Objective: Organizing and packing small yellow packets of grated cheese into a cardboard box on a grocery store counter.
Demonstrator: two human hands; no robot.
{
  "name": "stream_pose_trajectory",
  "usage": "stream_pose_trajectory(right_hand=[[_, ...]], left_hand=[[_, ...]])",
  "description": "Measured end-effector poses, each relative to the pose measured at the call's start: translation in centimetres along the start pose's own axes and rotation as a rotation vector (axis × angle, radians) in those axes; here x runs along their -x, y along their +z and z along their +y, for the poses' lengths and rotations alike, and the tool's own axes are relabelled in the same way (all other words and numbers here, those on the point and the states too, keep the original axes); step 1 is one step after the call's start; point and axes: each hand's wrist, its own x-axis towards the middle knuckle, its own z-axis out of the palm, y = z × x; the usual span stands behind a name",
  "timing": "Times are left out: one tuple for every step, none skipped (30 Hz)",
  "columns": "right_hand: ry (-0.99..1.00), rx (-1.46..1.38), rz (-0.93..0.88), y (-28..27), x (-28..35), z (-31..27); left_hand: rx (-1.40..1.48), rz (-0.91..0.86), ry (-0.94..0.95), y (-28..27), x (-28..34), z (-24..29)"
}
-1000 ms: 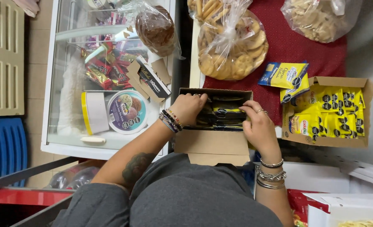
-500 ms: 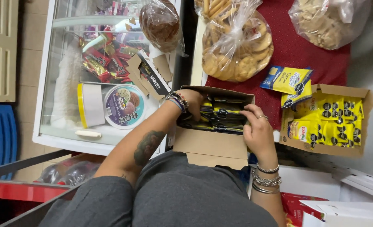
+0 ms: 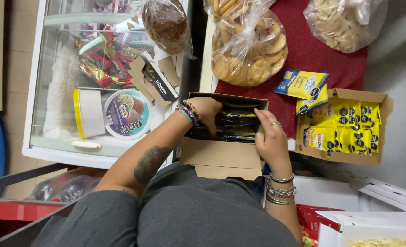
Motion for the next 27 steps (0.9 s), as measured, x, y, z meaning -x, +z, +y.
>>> stream_pose_trajectory(right_hand=[[0.008,0.002,0.008,-0.3,0.1,-0.2],[0.006,-0.089,0.070,-0.6,0.1,-0.4],[0.002,-0.177,0.133,-1.0,0.1,-0.6],[0.007,-0.173,0.139,-1.5,0.2,-0.6],[0.044,-0.167,0.222,-1.9,0.2,-0.6],[0.080,-0.161,0.304,-2.3,0.3,-0.7],[0.085,-0.157,0.312,-2.5,0.4,-0.2],[0.200,-0.141,0.317,-2.7,0.4,0.2],[0.314,-0.126,0.320,-3.0,0.5,0.6],[0.319,-0.123,0.328,-3.5,0.0,0.3],[0.504,-0.139,0.156,-4.0,-0.5,0.0],[0.687,-0.155,-0.019,-4.5,-1.0,-0.3],[0.687,-0.153,-0.012,-3.9,-0.9,0.7],[0.721,-0.141,-0.030,-3.4,-1.0,1.6],[0.754,-0.129,-0.052,-2.8,-0.9,2.5],[0.753,-0.128,-0.048,-2.0,-0.8,3.7],[0.763,-0.056,-0.001,-1.2,-0.7,4.9],[0.772,0.017,0.045,-0.3,-0.5,6.0],[0.774,0.016,0.047,-0.5,-0.9,5.9],[0.770,-0.023,0.075,-0.6,-1.2,5.8],[0.763,-0.060,0.100,-0.8,-1.6,5.7],[0.761,-0.059,0.098,-0.5,-1.4,6.4],[0.735,-0.064,0.110,-0.2,-1.5,7.2],[0.708,-0.069,0.122,0.0,-1.6,7.9],[0.700,-0.069,0.128,-0.1,-1.8,8.0],[0.704,-0.099,0.131,-0.2,-2.0,8.0],[0.708,-0.129,0.136,-0.4,-2.2,8.0]], left_hand=[[-0.008,-0.003,0.007,-0.7,1.4,1.2],[0.051,0.064,0.017,-1.3,2.9,2.3],[0.113,0.133,0.027,-2.0,4.3,3.5],[0.107,0.132,0.035,-2.1,4.4,3.9],[0.172,0.221,0.055,-2.3,4.5,4.4],[0.238,0.309,0.075,-2.4,4.7,4.8],[0.232,0.306,0.083,-2.9,4.9,5.2],[0.288,0.227,0.071,-3.4,5.1,5.6],[0.345,0.148,0.059,-3.9,5.3,6.1],[0.339,0.146,0.066,-2.5,2.5,4.8],[0.374,0.102,0.016,-1.2,-0.4,3.5],[0.408,0.058,-0.035,0.1,-3.2,2.3],[0.403,0.061,-0.030,-0.6,-3.1,2.8],[0.478,0.028,-0.077,-1.3,-2.9,3.2],[0.556,-0.005,-0.126,-1.9,-2.7,3.7],[0.554,-0.002,-0.124,-2.6,-2.5,3.8],[0.592,-0.021,-0.118,-3.3,-2.3,3.9],[0.631,-0.041,-0.113,-3.9,-2.0,4.0],[0.630,-0.041,-0.112,-4.4,-2.0,4.0],[0.690,-0.073,-0.103,-4.8,-1.9,4.0],[0.754,-0.102,-0.094,-5.2,-1.9,4.0],[0.756,-0.101,-0.095,-4.4,-2.9,3.6],[0.534,-0.109,-0.088,-3.8,-3.9,3.2],[0.312,-0.115,-0.082,-3.3,-5.0,2.7],[0.310,-0.106,-0.082,-2.4,-6.0,2.6],[0.281,-0.100,-0.101,-1.6,-7.0,2.4],[0.251,-0.091,-0.120,-1.0,-8.0,2.3]])
